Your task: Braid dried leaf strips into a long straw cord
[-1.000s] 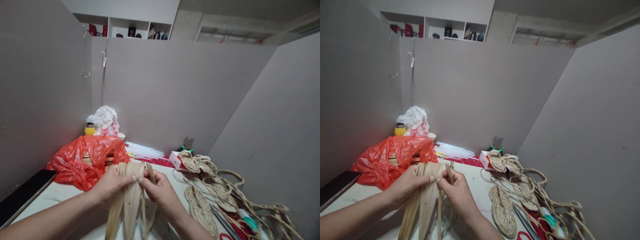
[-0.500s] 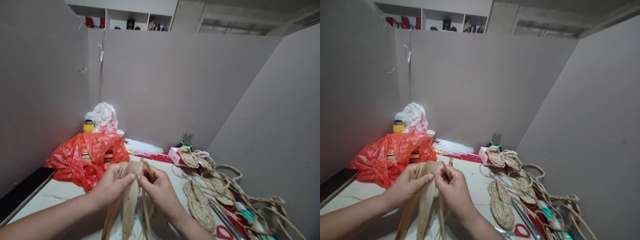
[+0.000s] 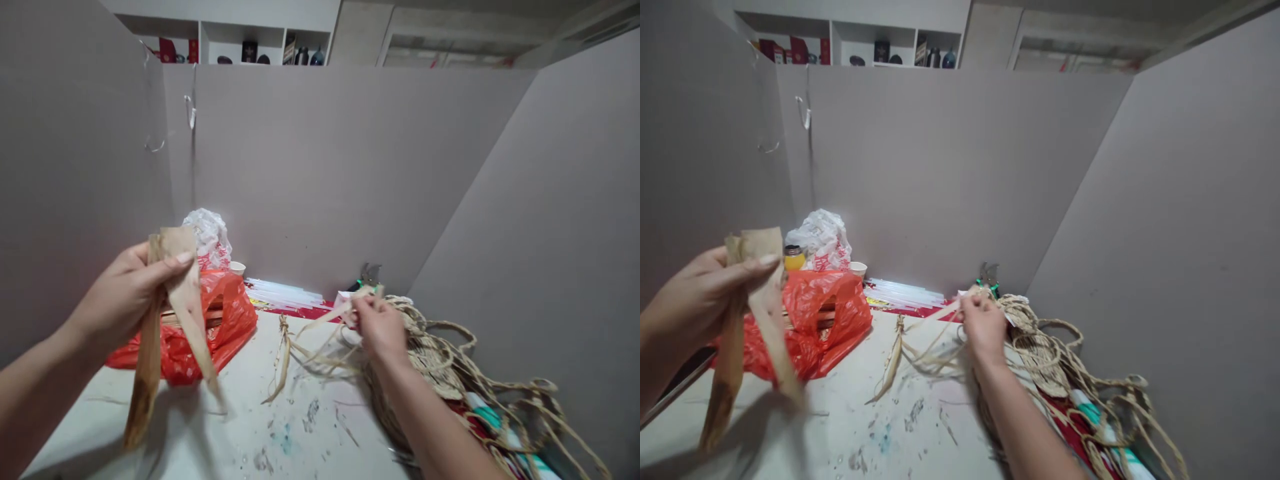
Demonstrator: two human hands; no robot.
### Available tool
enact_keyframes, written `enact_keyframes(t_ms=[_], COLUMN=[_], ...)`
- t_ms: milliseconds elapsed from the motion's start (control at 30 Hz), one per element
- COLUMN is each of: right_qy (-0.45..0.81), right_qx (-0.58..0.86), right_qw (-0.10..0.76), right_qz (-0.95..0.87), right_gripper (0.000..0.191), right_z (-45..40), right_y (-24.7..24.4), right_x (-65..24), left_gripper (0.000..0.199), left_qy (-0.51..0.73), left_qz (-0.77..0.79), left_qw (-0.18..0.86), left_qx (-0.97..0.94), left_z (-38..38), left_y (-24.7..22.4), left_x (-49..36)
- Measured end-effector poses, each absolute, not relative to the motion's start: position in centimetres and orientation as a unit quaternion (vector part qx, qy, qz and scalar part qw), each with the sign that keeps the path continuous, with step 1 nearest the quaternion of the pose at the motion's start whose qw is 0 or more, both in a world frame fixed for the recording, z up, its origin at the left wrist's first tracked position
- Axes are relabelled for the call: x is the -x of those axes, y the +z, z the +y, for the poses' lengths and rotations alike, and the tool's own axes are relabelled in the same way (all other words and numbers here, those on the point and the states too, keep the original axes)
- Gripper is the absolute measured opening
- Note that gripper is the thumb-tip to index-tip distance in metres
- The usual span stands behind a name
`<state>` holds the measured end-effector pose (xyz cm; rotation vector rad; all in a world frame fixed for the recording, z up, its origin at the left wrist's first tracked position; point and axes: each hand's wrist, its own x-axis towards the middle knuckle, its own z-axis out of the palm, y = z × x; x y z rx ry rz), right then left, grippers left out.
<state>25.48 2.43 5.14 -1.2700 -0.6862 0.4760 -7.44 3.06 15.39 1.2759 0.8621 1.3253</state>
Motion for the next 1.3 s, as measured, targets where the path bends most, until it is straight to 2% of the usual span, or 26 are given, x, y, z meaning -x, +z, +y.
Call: enact_keyframes(t_ms=[100,167,233,333,400,500,567,633,733,833,1000,1300], right_qy=[0.194,0.230,0.343,0.487,0.559,0.631,0.649,0.649,0.618,0.596,0.603,0.580], right_qx=[0.547,0.527,0.514,0.504,0.484,0.450,0.447,0.464,0.487,0.495,0.464,0.487], right_qw=[0.775,0.777,0.732,0.640,0.579,0.494,0.459,0.436,0.445,0.461,0.468,0.495], right_qz=[-0.251,-0.256,-0.286,-0.316,-0.343,-0.394,-0.410,-0.416,-0.428,-0.432,-0.451,-0.426], right_gripper=[0.023,0.023,0.018,0.027,0.034,0.034,0.031,0.029,0.026,0.027,0.032,0.036], right_z=[1.6,0.9,0.0,-1.6,-2.6,-3.5,-3.4,-3.1,-2.5,-2.2,-2.1,-1.5], right_y=[7.1,8.4,9.5,10.5,10.4,8.9,7.1,5.3,3.3,2.7,2.5,1.3], right_x=[-27.7,-28.1,-27.3,-24.3,-21.6,-17.5,-15.4,-14.0,-13.2,-13.1,-13.3,-13.3], left_gripper=[0.020,0.018,0.017,0.023,0.032,0.045,0.047,0.044,0.045,0.044,0.033,0.030], left_qy=[0.506,0.421,0.315,0.198,0.181,0.256,0.332,0.366,0.281,0.250,0.289,0.315], left_qz=[0.417,0.460,0.510,0.596,0.614,0.576,0.529,0.480,0.427,0.371,0.299,0.296], left_qw=[0.378,0.299,0.244,0.128,0.033,-0.054,-0.004,0.156,0.439,0.606,0.706,0.743], left_qx=[-0.653,-0.723,-0.762,-0.768,-0.767,-0.775,-0.781,-0.782,-0.739,-0.658,-0.573,-0.511], left_z=[6.0,8.3,10.5,12.3,12.4,11.2,9.9,8.4,6.2,4.4,3.2,3.3], left_y=[15.3,13.8,11.7,8.9,8.3,8.9,9.5,9.3,7.4,4.6,2.4,1.5], left_x=[8.9,9.3,9.5,9.5,9.3,8.5,7.6,6.4,4.4,2.7,1.4,1.0])
